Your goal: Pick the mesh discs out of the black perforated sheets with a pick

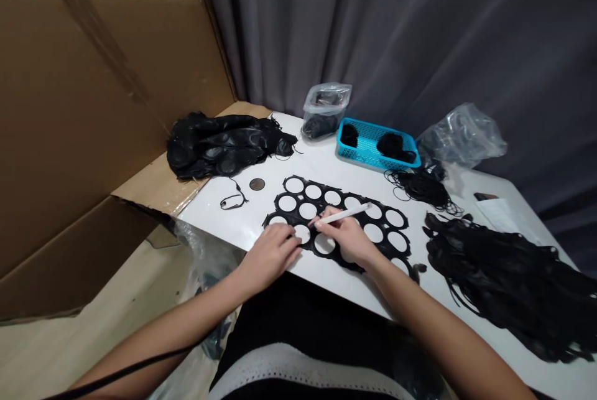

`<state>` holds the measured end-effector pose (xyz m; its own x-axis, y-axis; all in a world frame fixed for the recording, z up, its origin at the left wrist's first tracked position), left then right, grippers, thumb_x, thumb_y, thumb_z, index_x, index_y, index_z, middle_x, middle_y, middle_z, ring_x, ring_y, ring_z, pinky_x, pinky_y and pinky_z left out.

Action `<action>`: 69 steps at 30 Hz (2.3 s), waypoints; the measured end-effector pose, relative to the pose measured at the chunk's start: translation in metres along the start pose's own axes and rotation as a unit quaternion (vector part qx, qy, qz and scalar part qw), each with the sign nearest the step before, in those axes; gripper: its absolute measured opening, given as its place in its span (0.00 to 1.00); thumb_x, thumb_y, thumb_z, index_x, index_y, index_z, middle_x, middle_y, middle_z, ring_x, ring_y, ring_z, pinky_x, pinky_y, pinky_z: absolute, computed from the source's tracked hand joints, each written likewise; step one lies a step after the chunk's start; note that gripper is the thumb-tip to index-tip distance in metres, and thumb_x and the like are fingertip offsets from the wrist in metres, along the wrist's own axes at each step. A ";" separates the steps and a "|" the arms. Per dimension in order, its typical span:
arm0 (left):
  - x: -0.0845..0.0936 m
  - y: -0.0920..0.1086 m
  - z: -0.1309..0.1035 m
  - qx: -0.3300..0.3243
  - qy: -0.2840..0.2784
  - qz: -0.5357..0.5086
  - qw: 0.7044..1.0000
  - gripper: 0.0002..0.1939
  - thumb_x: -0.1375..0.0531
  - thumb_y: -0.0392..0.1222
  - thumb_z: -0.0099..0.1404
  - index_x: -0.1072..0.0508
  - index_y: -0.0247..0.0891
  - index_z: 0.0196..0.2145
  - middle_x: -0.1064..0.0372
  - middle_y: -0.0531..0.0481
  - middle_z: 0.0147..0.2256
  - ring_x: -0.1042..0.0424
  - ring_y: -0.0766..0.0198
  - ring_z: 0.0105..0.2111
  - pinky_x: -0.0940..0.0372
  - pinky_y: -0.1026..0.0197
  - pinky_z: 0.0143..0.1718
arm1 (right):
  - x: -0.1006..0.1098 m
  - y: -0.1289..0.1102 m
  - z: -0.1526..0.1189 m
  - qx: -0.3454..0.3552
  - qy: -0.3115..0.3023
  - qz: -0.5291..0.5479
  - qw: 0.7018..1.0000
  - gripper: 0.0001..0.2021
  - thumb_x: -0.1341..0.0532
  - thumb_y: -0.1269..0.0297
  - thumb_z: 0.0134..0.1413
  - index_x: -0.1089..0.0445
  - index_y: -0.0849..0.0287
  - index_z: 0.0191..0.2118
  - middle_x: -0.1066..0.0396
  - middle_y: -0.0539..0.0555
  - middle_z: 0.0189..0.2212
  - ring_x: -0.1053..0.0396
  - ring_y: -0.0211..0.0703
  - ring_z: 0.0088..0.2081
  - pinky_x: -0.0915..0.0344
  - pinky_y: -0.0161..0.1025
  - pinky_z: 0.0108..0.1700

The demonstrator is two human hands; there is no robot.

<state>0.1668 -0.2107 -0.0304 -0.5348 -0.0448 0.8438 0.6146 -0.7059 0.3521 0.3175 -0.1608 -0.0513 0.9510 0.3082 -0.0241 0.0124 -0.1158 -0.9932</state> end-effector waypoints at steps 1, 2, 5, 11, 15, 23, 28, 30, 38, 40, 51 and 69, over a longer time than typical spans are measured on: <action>-0.003 0.005 -0.011 -0.014 -0.002 0.031 0.999 0.11 0.45 0.41 0.74 0.27 0.35 0.49 0.30 0.39 0.47 0.31 0.50 0.50 0.32 0.46 0.50 | -0.006 0.003 -0.001 0.004 -0.007 -0.046 0.999 0.16 0.34 0.55 0.54 0.40 0.55 0.27 0.31 0.49 0.30 0.32 0.44 0.39 0.38 0.39 0.41; -0.006 0.009 -0.020 -0.022 -0.002 0.055 0.998 0.13 0.45 0.42 0.74 0.28 0.33 0.50 0.31 0.37 0.48 0.31 0.48 0.52 0.32 0.45 0.52 | -0.011 0.007 -0.003 0.008 -0.017 -0.089 0.996 0.14 0.36 0.55 0.56 0.39 0.55 0.28 0.30 0.49 0.31 0.32 0.44 0.38 0.38 0.40 0.41; -0.014 0.013 -0.036 -0.030 0.002 0.089 0.996 0.16 0.45 0.42 0.74 0.31 0.31 0.55 0.31 0.35 0.52 0.33 0.46 0.57 0.33 0.44 0.56 | -0.023 0.011 -0.011 0.033 -0.031 -0.188 0.981 0.10 0.39 0.58 0.60 0.35 0.55 0.30 0.28 0.50 0.34 0.31 0.44 0.39 0.38 0.41 0.43; -0.015 0.013 -0.040 -0.035 0.021 0.080 0.996 0.18 0.45 0.41 0.74 0.32 0.31 0.57 0.31 0.34 0.54 0.34 0.47 0.60 0.34 0.45 0.59 | -0.028 0.009 -0.015 0.076 -0.033 -0.244 0.966 0.08 0.40 0.63 0.61 0.34 0.55 0.29 0.27 0.51 0.35 0.31 0.45 0.42 0.37 0.41 0.47; -0.012 0.013 -0.041 -0.035 0.037 0.077 0.996 0.17 0.44 0.40 0.73 0.31 0.30 0.56 0.30 0.34 0.53 0.33 0.48 0.59 0.33 0.45 0.59 | -0.032 0.003 -0.015 0.120 -0.030 -0.289 0.949 0.09 0.40 0.64 0.62 0.36 0.55 0.29 0.29 0.50 0.32 0.31 0.45 0.39 0.38 0.42 0.46; -0.010 0.015 -0.035 -0.043 0.060 0.089 0.993 0.14 0.44 0.37 0.71 0.28 0.30 0.51 0.26 0.38 0.47 0.28 0.50 0.53 0.32 0.47 0.57 | -0.054 -0.007 -0.033 0.239 -0.062 -0.415 0.876 0.07 0.45 0.71 0.64 0.35 0.56 0.34 0.31 0.54 0.33 0.36 0.46 0.37 0.38 0.41 0.41; -0.011 0.013 -0.036 -0.045 0.080 0.087 0.992 0.13 0.43 0.34 0.69 0.27 0.30 0.49 0.25 0.39 0.45 0.28 0.51 0.51 0.32 0.47 0.56 | -0.040 -0.016 -0.015 0.280 -0.043 -0.542 0.791 0.07 0.47 0.75 0.60 0.35 0.57 0.35 0.30 0.59 0.36 0.36 0.51 0.39 0.40 0.44 0.40; -0.011 0.014 -0.037 -0.047 0.085 0.082 0.992 0.13 0.42 0.34 0.68 0.27 0.30 0.49 0.25 0.39 0.45 0.28 0.50 0.51 0.31 0.47 0.56 | -0.002 -0.029 0.009 0.253 0.071 -0.550 0.793 0.08 0.49 0.74 0.60 0.37 0.56 0.33 0.30 0.58 0.32 0.36 0.51 0.37 0.41 0.44 0.39; -0.002 0.009 -0.044 -0.036 0.070 0.052 0.996 0.16 0.44 0.36 0.71 0.31 0.33 0.56 0.28 0.38 0.51 0.29 0.52 0.54 0.32 0.48 0.57 | 0.040 -0.021 0.052 0.065 0.143 -0.386 0.909 0.11 0.41 0.59 0.56 0.40 0.54 0.26 0.34 0.48 0.22 0.37 0.43 0.26 0.44 0.39 0.32; 0.005 0.001 -0.049 -0.013 0.082 0.066 0.994 0.17 0.44 0.37 0.71 0.31 0.34 0.57 0.28 0.39 0.52 0.30 0.52 0.55 0.32 0.47 0.57 | 0.012 -0.013 0.047 0.050 0.087 -0.331 0.938 0.13 0.40 0.57 0.56 0.40 0.54 0.25 0.32 0.48 0.23 0.36 0.43 0.27 0.44 0.38 0.32; 0.012 -0.011 -0.059 0.008 0.086 0.125 0.988 0.16 0.45 0.37 0.72 0.30 0.31 0.55 0.28 0.37 0.50 0.30 0.49 0.54 0.31 0.46 0.55 | -0.075 -0.006 0.020 0.117 -0.100 -0.313 0.937 0.11 0.41 0.66 0.60 0.38 0.56 0.26 0.30 0.49 0.30 0.34 0.43 0.37 0.42 0.39 0.40; 0.008 -0.018 -0.056 0.003 0.084 0.089 0.992 0.15 0.45 0.35 0.70 0.28 0.32 0.53 0.27 0.38 0.48 0.29 0.50 0.53 0.32 0.45 0.56 | -0.104 -0.014 -0.003 0.305 -0.123 -0.544 0.772 0.06 0.45 0.73 0.61 0.34 0.57 0.36 0.30 0.58 0.37 0.37 0.50 0.40 0.43 0.44 0.41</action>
<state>0.1193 -0.2376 -0.0528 -0.5056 -0.2861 0.8139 0.7114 -0.6720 0.2057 0.2194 -0.1936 -0.0348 0.3911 0.0876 0.9162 0.5436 0.7812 -0.3068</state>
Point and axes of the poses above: each hand's wrist, its own z-axis towards the middle knuckle, its own x-axis out of the back of the hand, y = z × x, the point moved 8 cm from there along z, towards the middle knuckle
